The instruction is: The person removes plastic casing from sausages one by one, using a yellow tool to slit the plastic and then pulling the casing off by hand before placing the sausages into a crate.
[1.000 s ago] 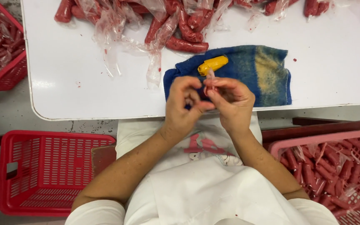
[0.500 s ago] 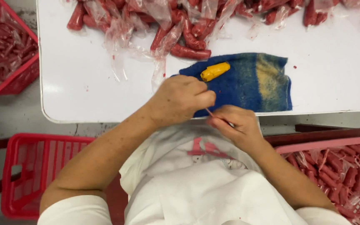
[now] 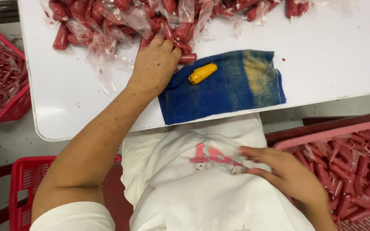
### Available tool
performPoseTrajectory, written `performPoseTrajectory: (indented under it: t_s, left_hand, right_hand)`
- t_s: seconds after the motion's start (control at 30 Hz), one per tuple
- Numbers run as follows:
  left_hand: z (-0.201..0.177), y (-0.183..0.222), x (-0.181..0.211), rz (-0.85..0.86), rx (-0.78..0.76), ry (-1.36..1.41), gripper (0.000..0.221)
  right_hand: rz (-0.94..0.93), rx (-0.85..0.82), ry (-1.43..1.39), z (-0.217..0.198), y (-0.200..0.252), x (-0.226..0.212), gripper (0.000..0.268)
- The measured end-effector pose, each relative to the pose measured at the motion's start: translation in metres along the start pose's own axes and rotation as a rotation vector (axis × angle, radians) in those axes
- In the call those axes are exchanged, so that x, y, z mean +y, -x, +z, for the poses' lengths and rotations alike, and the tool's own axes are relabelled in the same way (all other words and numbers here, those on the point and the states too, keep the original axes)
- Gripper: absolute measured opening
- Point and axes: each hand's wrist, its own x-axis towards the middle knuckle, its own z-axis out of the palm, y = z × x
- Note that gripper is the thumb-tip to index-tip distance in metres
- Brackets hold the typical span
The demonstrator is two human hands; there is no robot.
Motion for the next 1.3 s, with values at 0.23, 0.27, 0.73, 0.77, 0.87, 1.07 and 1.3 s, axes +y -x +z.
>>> performPoseTrajectory:
  t_s: [0.23,0.27,0.73,0.77,0.87,1.07,1.3]
  left_hand:
    - [-0.110,-0.006,-0.008,-0.233,0.041,0.551,0.014]
    - [-0.131,0.000,-0.002,-0.250,0.183,0.902,0.021]
    - [-0.102,0.077,0.077,-0.738,0.152,2.308,0.046]
    - [-0.097,0.079,0.077,-0.784,0.169,2.353,0.041]
    - [-0.082,0.081,0.080,-0.886,0.174,2.367,0.032]
    - [-0.092,0.067,0.087,-0.931,0.069,2.197,0.031]
    - [-0.084,0.051,0.104,-0.571,-0.080,1.467,0.048]
  right_hand:
    - [-0.263,-0.444,-0.646,0.033,-0.134,-0.043,0.043]
    - [-0.383,-0.461,-0.851,0.038,-0.146,-0.049,0.071]
    - [-0.430,0.434,-1.600,0.018,-0.193,-0.089,0.057]
    - [-0.500,0.338,-1.613,0.021,-0.196,-0.082,0.051]
    - [-0.697,0.198,-1.495,0.034,-0.196,-0.062,0.071]
    - [-0.649,0.452,-1.040,0.027,-0.185,-0.056,0.040]
    - [-0.594,0.486,-1.330,0.015,-0.176,-0.085,0.039]
